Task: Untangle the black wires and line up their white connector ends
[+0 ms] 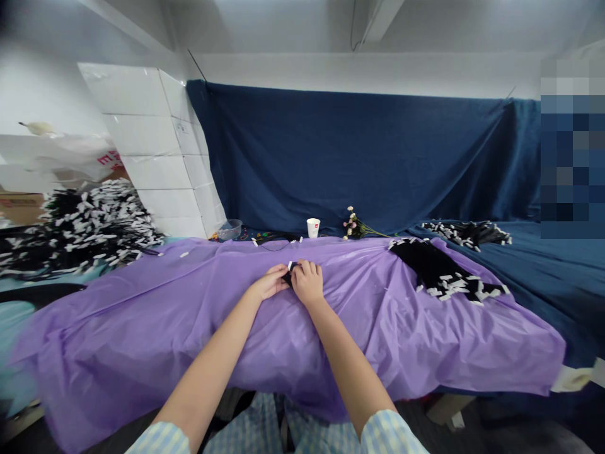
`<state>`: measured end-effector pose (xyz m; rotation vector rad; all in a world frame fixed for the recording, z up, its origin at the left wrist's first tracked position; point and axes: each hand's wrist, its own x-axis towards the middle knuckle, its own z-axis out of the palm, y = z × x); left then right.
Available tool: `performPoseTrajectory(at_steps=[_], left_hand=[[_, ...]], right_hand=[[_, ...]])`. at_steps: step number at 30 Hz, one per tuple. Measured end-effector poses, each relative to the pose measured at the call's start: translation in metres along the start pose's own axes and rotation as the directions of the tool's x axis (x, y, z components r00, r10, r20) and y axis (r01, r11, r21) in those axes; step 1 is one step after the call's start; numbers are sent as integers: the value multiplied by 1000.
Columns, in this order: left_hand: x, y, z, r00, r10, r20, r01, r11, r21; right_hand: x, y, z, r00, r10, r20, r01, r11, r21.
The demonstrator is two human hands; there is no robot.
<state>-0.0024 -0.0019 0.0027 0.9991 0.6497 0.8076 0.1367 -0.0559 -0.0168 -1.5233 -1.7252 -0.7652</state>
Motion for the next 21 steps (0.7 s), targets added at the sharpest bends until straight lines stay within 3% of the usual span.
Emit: performPoseTrajectory(at_steps=[12,21], left_hand=[[0,0,1,1000,-2,-30,2,1000,2],[4,-3,0,996,13,-91,-14,1000,-15]], right_hand=[[1,-3,4,996,-10,87,19,996,-93],[2,-5,4,994,50,99,-36,989,-141]])
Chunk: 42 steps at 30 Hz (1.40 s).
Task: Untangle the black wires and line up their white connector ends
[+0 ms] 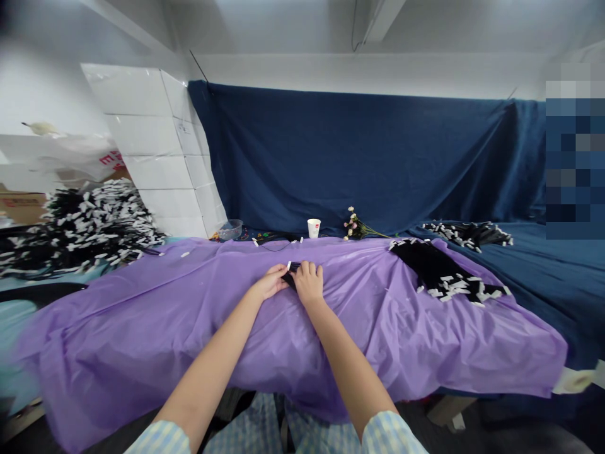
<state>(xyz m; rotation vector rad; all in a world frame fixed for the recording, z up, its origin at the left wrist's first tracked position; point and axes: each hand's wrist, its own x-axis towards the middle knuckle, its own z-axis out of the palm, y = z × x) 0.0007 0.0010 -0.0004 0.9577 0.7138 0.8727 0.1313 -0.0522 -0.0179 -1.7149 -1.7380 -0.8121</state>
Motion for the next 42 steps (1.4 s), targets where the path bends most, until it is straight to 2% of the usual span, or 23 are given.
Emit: performPoseTrajectory(at_steps=[16,29,42], left_hand=[[6,0,-4,996,37,-85,-41,998,-56],[5,2,-3,989,55,-135,-67,994,-89],[7,10,-1,966,98,-239,-135,981,-143]], right_hand=[[-3,4,-10,997,65,39,-66,997,32],[-4,7,-8,995,72,65,-77,994,72],[-6,10,-6,987,130,95,-143,979,143]])
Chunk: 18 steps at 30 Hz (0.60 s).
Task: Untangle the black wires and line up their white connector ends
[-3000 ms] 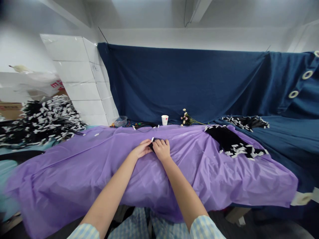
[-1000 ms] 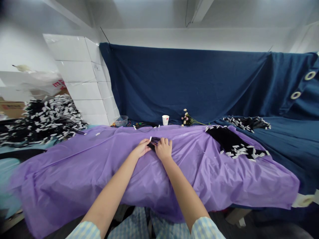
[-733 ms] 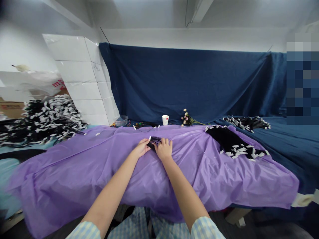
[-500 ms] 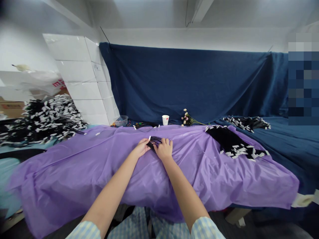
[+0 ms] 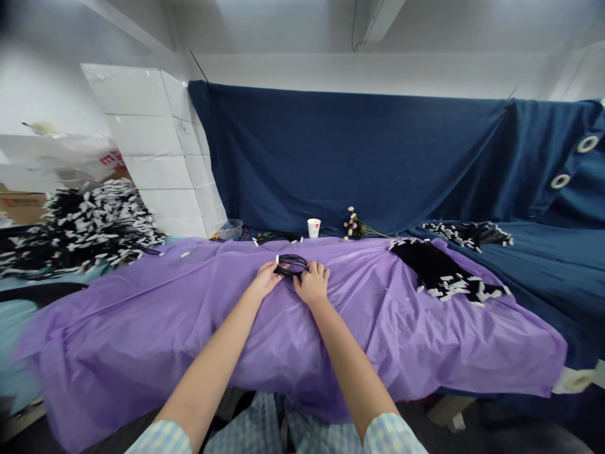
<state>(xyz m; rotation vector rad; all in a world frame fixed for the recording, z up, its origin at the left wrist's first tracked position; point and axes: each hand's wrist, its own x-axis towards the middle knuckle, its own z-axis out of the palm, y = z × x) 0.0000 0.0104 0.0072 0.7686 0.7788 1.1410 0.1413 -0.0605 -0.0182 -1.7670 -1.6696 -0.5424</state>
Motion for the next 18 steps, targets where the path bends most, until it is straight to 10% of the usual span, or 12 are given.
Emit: performPoseTrajectory(at_steps=[18], left_hand=[[5,0,-5,998,46,-45,-48,997,-59]], right_hand=[[0,2,-6,993,-112,-33,116,976,183]])
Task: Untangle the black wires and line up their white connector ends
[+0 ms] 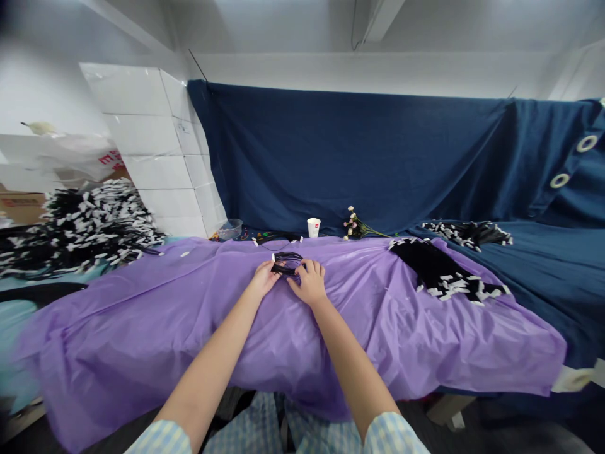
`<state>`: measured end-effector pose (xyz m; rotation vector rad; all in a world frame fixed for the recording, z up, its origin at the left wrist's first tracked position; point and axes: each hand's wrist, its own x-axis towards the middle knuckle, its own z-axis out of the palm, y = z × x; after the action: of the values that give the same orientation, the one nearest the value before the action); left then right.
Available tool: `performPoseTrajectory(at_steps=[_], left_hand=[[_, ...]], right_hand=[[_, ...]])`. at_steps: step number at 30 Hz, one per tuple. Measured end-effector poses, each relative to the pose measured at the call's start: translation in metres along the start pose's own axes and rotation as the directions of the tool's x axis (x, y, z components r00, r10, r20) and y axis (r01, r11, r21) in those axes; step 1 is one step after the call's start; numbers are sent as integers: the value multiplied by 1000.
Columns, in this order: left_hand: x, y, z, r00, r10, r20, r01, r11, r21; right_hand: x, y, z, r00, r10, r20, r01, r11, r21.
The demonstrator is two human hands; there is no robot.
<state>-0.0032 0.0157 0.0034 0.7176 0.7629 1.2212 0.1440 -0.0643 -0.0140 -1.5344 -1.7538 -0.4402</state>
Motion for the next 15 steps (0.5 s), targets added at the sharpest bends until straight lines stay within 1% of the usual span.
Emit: performPoseTrajectory(at_steps=[8,15], left_hand=[[3,-1,-1,1000,4,3,-4,1000,-14],[4,-2,-2,1000,4,9,-3,1000,-26]], right_hand=[[0,3,3,1000,-4,21,3,1000,27],[1,4,3,999,36,30,-37,999,25]])
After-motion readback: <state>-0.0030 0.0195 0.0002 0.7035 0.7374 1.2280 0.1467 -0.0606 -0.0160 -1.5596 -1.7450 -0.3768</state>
